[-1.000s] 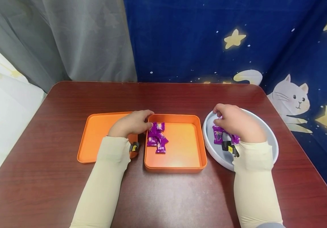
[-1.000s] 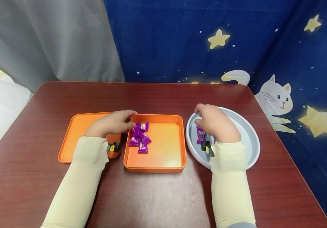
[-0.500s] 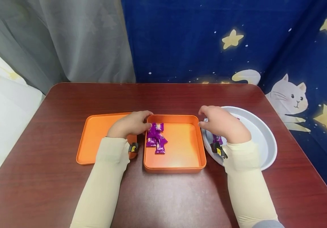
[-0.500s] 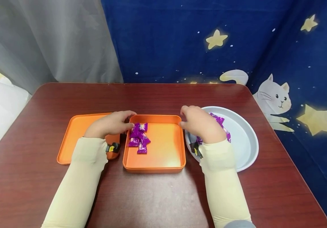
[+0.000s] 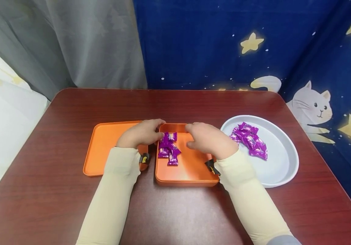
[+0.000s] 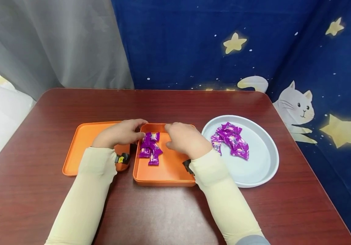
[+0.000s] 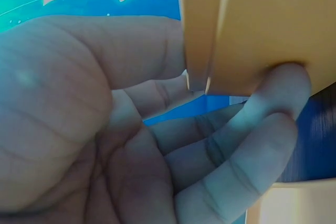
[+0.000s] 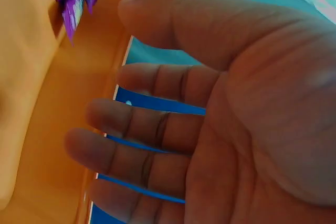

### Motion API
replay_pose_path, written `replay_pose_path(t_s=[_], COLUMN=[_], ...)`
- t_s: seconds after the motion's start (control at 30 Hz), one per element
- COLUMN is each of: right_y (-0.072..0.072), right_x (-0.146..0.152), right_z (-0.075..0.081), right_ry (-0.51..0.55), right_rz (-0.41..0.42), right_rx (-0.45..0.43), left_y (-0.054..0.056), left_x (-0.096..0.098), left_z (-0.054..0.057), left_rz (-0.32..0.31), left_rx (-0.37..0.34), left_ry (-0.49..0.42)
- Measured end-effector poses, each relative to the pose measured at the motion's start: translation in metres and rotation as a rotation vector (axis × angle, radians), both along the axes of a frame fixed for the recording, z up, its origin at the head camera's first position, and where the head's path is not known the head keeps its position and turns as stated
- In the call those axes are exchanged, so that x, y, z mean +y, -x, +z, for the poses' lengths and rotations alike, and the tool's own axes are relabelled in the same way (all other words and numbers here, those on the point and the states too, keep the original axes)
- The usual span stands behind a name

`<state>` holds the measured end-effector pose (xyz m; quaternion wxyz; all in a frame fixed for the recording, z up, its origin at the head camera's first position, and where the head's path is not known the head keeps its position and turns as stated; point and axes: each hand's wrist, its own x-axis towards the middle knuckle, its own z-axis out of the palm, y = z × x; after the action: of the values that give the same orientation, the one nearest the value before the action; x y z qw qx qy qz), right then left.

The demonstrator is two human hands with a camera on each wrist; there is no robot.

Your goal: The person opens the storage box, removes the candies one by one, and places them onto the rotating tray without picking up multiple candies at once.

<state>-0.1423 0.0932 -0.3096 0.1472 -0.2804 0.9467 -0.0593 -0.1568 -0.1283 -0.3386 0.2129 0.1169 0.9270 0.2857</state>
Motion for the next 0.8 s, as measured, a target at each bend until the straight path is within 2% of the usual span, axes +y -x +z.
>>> replay_pose_path(t_s=[0.2, 0.43, 0.6, 0.8], right_y=[0.001, 0.006, 0.009, 0.01], right_x=[-0.016, -0.029, -0.032, -0.036], right_z=[-0.006, -0.016, -0.025, -0.029], right_ry=[0.016, 0.065, 0.061, 0.066], right_rz=[0.048, 0.148, 0.169, 0.206], right_rx=[-0.018, 0.04, 0.07, 0.049], left_y=[0.0, 0.0, 0.001, 0.002], left_x=[0.0, 0.0, -0.001, -0.002], left_z=[0.001, 0.001, 0.002, 0.002], left_rz=[-0.009, -0.012, -0.02, -0.03], left_rx=[-0.002, 0.01, 0.004, 0.005], left_ry=[-0.006, 0.0, 0.004, 0.013])
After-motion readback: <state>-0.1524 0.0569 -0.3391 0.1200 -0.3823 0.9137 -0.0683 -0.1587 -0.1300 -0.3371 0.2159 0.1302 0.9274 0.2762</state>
